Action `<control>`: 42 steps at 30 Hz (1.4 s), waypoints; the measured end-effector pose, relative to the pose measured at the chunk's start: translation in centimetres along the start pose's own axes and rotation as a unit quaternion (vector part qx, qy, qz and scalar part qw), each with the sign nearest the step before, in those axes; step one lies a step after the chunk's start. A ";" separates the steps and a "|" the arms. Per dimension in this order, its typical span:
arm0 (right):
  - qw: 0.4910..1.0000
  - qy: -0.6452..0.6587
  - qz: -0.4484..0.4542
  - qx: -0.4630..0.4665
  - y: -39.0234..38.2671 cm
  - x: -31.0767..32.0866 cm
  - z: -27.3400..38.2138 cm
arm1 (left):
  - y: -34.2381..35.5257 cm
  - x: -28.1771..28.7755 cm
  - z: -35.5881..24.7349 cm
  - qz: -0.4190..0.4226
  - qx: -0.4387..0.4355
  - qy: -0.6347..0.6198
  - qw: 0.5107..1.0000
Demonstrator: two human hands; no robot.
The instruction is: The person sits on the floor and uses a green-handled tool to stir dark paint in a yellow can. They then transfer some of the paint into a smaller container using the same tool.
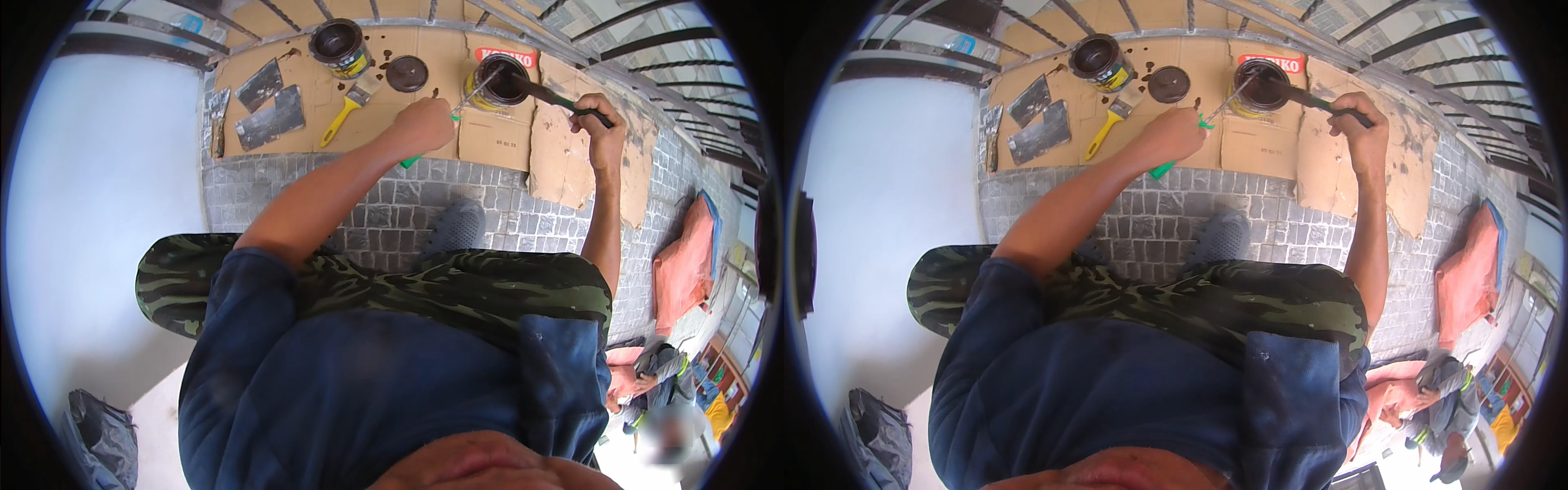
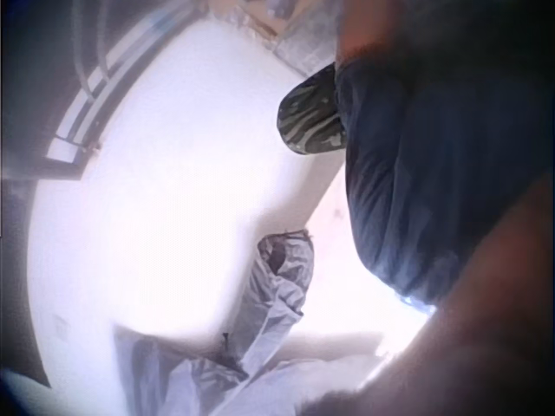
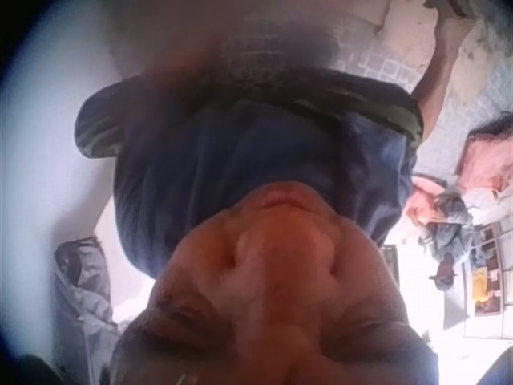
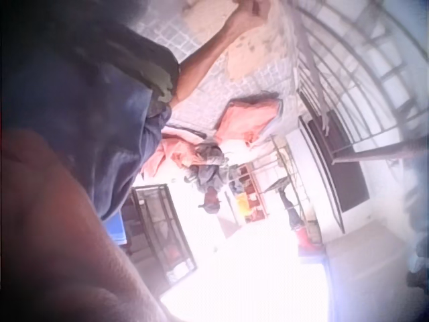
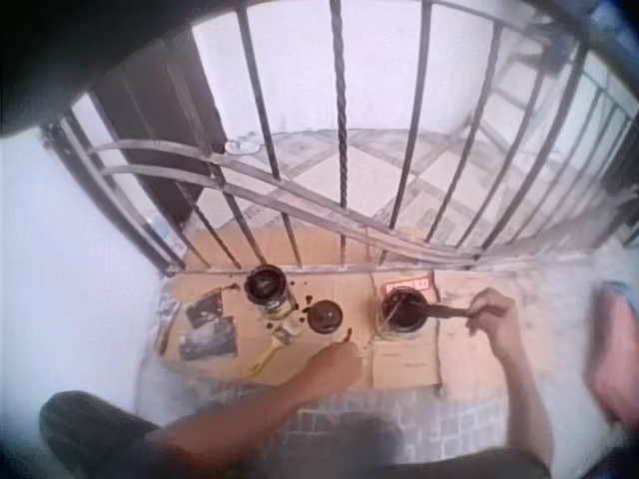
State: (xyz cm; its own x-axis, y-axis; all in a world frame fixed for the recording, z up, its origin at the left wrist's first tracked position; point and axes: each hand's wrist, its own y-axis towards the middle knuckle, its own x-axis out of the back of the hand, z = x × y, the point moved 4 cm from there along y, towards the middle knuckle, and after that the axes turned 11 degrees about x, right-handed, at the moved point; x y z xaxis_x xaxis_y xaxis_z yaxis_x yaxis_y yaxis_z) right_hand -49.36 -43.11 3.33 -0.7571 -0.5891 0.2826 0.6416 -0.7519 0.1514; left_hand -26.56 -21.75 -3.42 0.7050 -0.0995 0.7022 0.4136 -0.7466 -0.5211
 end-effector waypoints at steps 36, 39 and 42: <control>0.972 -0.137 0.157 0.107 -3.1 -2.4 3.0 | 0.2 -2.5 2.3 0.063 0.063 -0.184 0.979; 0.973 -0.126 0.164 0.098 -2.5 -3.0 1.9 | 0.4 -2.1 2.4 0.047 0.040 -0.162 0.985; 0.978 -0.109 0.157 0.079 -2.3 -2.0 1.8 | 1.5 -1.1 2.9 0.074 0.042 -0.164 0.983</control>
State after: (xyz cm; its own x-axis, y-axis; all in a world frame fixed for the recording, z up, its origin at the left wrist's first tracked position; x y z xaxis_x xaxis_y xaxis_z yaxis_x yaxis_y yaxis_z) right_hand -49.07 -39.64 4.16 -0.4857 -0.6935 0.5321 0.8627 -0.4786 0.1637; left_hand -25.04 -20.84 -6.33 0.9028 0.0250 0.4293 0.3294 -0.6820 -0.6530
